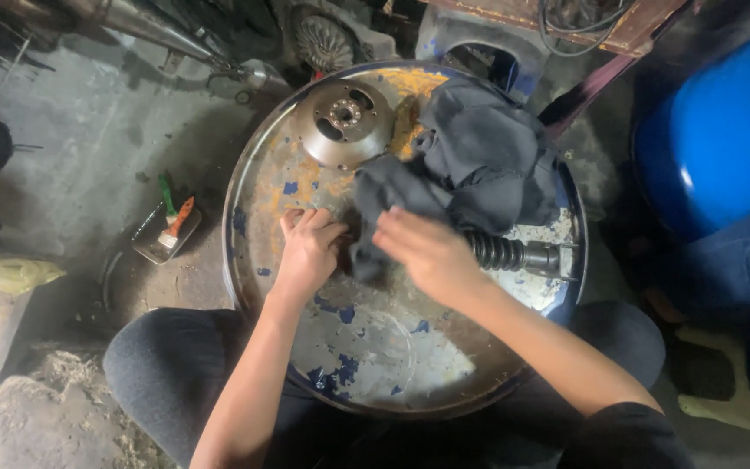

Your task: Cleaning a motorcycle shock absorber by wiping it with a cloth on a barrel workspace.

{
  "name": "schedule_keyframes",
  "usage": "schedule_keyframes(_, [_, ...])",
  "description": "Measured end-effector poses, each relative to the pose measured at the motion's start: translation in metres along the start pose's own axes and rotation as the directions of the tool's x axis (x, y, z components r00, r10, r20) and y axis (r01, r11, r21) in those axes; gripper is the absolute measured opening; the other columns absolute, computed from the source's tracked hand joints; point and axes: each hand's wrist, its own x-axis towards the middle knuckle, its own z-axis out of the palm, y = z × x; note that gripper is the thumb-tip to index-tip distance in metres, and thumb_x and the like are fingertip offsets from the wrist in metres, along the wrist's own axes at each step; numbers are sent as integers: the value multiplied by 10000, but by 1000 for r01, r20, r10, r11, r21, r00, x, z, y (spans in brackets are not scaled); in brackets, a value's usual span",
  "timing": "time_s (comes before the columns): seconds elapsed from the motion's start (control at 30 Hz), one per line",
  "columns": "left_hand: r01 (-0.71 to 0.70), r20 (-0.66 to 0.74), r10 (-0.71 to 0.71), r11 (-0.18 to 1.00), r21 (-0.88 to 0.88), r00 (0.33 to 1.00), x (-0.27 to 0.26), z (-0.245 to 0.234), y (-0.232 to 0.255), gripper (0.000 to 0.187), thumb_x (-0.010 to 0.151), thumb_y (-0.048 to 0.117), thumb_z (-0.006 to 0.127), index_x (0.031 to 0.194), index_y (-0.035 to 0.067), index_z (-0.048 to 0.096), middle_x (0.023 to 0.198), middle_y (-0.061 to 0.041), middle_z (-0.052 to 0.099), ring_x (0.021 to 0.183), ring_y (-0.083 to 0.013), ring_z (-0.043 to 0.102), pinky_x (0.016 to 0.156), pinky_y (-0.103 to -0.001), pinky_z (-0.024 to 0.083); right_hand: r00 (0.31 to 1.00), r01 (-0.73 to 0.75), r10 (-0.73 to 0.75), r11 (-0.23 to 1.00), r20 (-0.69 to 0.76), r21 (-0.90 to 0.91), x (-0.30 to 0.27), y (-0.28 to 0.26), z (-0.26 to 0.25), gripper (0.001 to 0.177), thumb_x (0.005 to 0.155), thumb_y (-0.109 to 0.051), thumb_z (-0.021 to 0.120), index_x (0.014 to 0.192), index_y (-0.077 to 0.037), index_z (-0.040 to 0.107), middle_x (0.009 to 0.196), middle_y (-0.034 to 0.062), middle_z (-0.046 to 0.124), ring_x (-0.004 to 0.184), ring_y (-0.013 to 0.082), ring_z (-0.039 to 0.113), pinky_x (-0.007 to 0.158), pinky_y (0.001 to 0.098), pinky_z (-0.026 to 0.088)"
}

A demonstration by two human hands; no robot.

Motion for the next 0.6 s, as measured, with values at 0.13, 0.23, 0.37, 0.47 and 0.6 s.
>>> schedule_keyframes(0.13, [-9,-5,9,1000,28,1000,1,-2,4,156,821,167,794,949,88,752,867,6,552,905,-175,582,1074,-463,270,996,-28,18,992,86,125,-32,-28,17,234,912,-21,575,1089,-48,726,1319,159,675,1219,331,644,1008,460,522])
schedule_keyframes(0.23, [4,-13,-3,1000,20,1000,1,2,-1,162,814,170,816,931,85,744,880,5,554,910,-174,588,1072,-456,268,988,-31,9,990,152,141,-42,-42,22,313,881,-39,552,1145,-99,710,1275,112,693,1039,288,686,837,401,551])
schedule_keyframes(0.37, [-16,-22,17,1000,12,1000,-2,8,-9,115,817,139,794,901,86,737,874,3,566,909,-163,589,1068,-442,259,990,-48,14,969,140,244,-42,-49,27,288,887,-14,560,1122,-61,720,1250,126,711,1042,305,702,839,392,568])
schedule_keyframes(0.47, [-24,-31,24,1000,-7,999,-6,16,-18,134,764,91,763,893,94,726,881,-8,564,900,-180,576,1046,-444,275,992,-119,104,956,72,268,-30,-20,21,326,884,-4,585,1160,-84,739,1266,96,711,1036,283,705,851,378,573])
schedule_keyframes(0.6, [-16,-67,12,998,-62,998,-8,21,-15,131,658,15,771,748,28,676,840,-38,538,846,-229,563,1020,-469,286,936,-305,331,933,-122,190,5,36,-20,371,886,-7,653,1210,-149,763,1297,60,712,1124,249,701,950,362,544])
